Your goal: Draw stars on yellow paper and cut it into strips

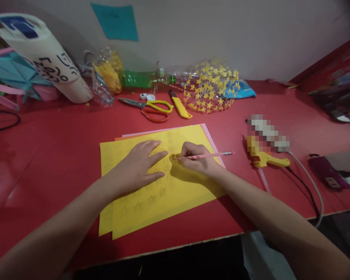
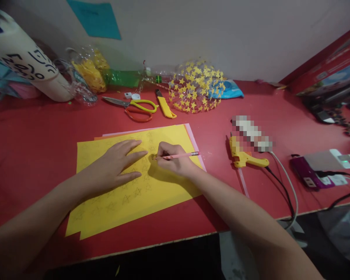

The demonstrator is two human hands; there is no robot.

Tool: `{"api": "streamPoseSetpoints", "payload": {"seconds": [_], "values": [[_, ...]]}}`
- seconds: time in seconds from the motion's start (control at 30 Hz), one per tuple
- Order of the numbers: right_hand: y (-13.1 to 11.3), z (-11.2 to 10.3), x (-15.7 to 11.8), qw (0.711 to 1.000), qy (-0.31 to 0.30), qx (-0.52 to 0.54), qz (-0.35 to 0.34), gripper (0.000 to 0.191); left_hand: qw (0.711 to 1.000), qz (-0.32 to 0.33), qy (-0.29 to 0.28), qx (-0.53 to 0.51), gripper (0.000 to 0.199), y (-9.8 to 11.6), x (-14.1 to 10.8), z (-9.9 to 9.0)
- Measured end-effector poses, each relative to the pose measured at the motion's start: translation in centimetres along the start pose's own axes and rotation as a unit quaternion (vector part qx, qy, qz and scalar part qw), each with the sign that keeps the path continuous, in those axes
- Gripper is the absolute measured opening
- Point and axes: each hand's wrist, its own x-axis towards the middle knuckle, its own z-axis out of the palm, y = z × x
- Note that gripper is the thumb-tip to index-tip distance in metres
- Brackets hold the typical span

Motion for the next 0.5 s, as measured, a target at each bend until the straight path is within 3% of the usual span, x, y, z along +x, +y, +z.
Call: {"api": "streamPoseSetpoints", "payload": {"seconds": [0.33, 0.5], "values": [[-0.03, -0.06, -0.03, 1.000, -0.008, -0.015, -0.007, 0.013, 1.000, 0.003, 0.008, -0.004, 0.053, -0.07, -0.01, 0.16], [-0.21, -0.14, 0.14, 0.999, 0.005, 0.032, 0.017, 0.013, 1.000, 0.009, 0.016, -0.001, 0.054, -0.14, -0.08, 0.30]]}}
